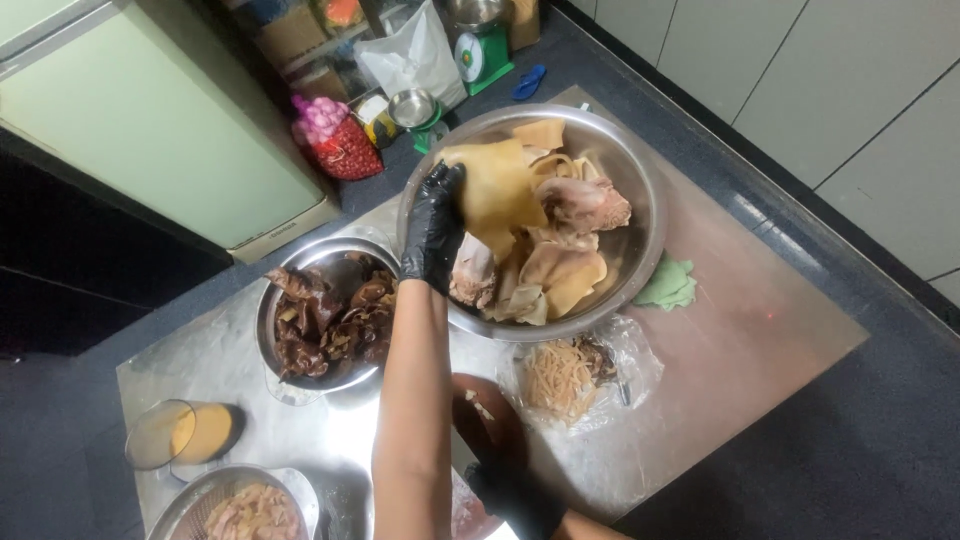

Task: Slicing cooked meat or skin on a wooden cutting board using a knife in a food preparation area.

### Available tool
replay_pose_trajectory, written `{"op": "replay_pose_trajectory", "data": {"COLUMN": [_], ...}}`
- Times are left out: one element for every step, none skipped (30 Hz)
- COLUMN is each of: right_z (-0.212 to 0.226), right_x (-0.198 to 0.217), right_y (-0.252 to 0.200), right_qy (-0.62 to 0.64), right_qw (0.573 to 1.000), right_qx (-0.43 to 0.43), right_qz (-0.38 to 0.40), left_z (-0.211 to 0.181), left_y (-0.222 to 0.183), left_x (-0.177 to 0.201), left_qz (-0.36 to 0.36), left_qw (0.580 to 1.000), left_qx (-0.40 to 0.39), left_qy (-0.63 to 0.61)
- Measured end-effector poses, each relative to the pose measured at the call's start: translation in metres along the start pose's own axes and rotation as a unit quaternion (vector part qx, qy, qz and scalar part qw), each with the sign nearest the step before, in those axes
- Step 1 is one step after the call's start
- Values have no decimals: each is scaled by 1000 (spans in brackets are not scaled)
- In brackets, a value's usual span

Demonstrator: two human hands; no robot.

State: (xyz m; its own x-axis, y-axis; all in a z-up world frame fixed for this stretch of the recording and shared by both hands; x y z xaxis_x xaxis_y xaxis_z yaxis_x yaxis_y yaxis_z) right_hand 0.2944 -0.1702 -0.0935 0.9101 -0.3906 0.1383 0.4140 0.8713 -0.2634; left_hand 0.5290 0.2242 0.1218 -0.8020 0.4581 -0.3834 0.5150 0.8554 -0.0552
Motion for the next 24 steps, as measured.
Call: {"op": "replay_pose_trajectory", "data": {"right_z": [0, 1, 5, 10, 18, 27, 34, 42, 50, 51, 54, 58, 12, -42, -95, -67, -38, -11, 2, 14, 26, 28, 32, 35], "right_x": [8, 14, 19, 28, 35, 39, 46, 50, 49, 47, 47, 48, 44, 38, 29, 41, 58, 78, 85, 95, 106, 109, 113, 116], "right_y": [8, 16, 26, 34, 43, 51, 66, 75, 78, 79, 80, 80, 89, 101, 110, 93, 79, 64, 56, 46, 37, 31, 26, 20], "right_qy": [-8, -16, -25, -33, -42, -50, -58, -66, -74, -74, -3, 69, 70, 309, 519, 519, 481, 438, 436, 395, 354, 350, 312, 273], "right_qw": [1000, 1000, 999, 999, 998, 998, 996, 995, 994, 993, 994, 986, 985, 949, 834, 834, 867, 895, 896, 914, 930, 932, 947, 960], "right_qx": [4, 9, 13, 18, 23, 28, 34, 38, 43, 43, 99, 153, 151, -7, -167, -169, -125, -80, -80, -79, -77, -81, -56, -32], "right_qz": [3, 9, 15, 23, 31, 41, 51, 62, 74, 84, 56, 26, 35, 64, 84, 87, 29, -30, -29, -43, -56, -55, -51, -47], "left_z": [-10, -20, -31, -47, -64, -80, -83, -89, -94, -104, -115, -125, -115, -104, -94, -103, -108, -110, -108, -104, -100, -59, -26, 9], "left_y": [-11, -23, -36, -49, -63, -78, -92, -108, -125, -147, -169, -191, -203, -214, -225, -245, -264, -283, -292, -303, -312, -307, -305, -312], "left_x": [-2, 0, 2, 0, -2, -3, 8, 20, 31, 40, 46, 51, 75, 93, 111, 112, 115, 119, 121, 124, 128, 164, 192, 221], "left_qz": [-2, -25, -49, -55, -57, -61, -69, -69, -69, -79, -52, -23, -32, 31, 94, 92, 65, 39, 37, 20, 3, 0, 137, 261], "left_qw": [1000, 1000, 999, 998, 998, 997, 996, 993, 988, 987, 974, 954, 954, 962, 966, 966, 959, 942, 943, 931, 917, 918, 825, 657], "left_qx": [-1, 3, 7, 5, 5, 5, 2, -16, -34, -34, -35, -34, -32, -40, -48, -47, 41, 129, 129, 138, 147, 151, -21, -189], "left_qy": [0, 1, 1, 2, 28, 55, 56, 95, 135, 137, 217, 296, 297, 268, 237, 237, 274, 307, 305, 338, 370, 366, 548, 681]}}
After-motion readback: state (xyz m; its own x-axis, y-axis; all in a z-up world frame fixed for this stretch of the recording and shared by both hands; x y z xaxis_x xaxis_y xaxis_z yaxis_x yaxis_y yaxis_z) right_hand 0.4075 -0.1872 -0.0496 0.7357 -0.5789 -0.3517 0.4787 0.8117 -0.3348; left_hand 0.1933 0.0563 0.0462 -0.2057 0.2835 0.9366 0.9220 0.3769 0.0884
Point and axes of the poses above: each hand's wrist, its own y-axis towards the middle knuckle, its own x-axis out of the back of the hand, z = x × y, the point moved 3 cm from there along y, towards the middle knuckle, and after that the axes turned 9 degrees about y, right-handed, at the moved point
